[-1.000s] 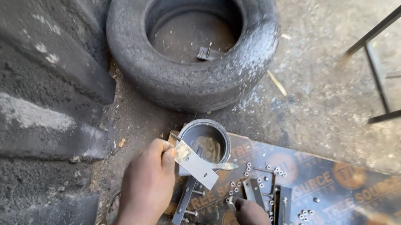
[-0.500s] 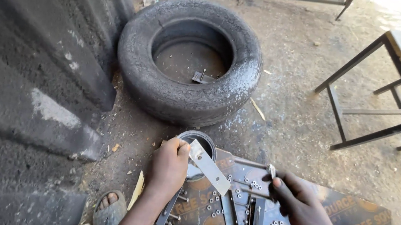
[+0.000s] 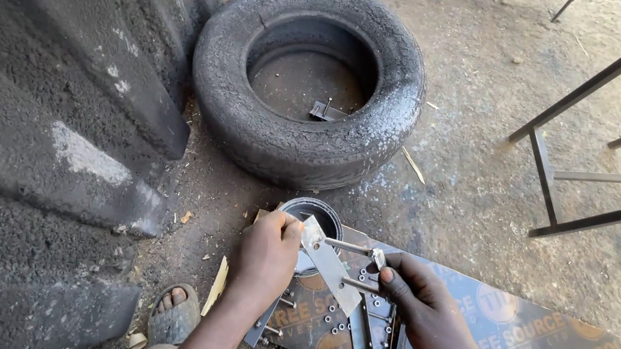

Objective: Painting a small metal bracket with a brush and silver paint in a workshop environment.

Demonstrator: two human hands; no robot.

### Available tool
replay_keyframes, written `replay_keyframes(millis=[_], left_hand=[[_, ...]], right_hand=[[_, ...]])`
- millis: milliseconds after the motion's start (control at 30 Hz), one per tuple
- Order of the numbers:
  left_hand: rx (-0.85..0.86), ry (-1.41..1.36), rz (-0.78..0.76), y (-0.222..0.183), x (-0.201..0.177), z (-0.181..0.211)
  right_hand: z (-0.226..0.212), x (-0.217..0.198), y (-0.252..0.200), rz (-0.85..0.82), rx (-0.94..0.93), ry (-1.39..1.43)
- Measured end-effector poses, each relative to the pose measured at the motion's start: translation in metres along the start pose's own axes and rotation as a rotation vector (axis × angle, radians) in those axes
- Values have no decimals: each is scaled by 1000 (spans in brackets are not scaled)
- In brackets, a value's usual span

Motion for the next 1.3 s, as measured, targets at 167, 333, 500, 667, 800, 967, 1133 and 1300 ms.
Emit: replay_keyframes(millis=[167,333,500,667,800,967,1133,1300], left_hand=[[-14,14,-3,-2,-4,1],[3,0,0,-7,-6,0],[29,-2,17,-6,-4,-8],[-18,-4,-25,-15,-9,-1],[-10,4,-40,-16,-8,0],[4,67,-47,-16,-4,-1],[-48,74,-53,-17,-4,-3],[8,63,-18,-8,0,-11]], right_hand=[[3,9,1,-39,20,43],[3,13,-3,-49,44,26],[-8,18,-8,-30,70,-57],[-11,23,-6,-22,82,-87],[-3,30,-3,16,102,-197],[-13,34,-9,8,314,-250],[18,36,-5,-42,169,-152],[48,39,4,-102,196,133]])
Point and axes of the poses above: each hand's wrist, its own y-axis towards the middle knuckle, its own x-axis out of the palm, z = x × y, the point moved 5 cm from there along y, towards the middle knuckle, and after that the axes turned 9 degrees about -y, right-handed, at the moved point
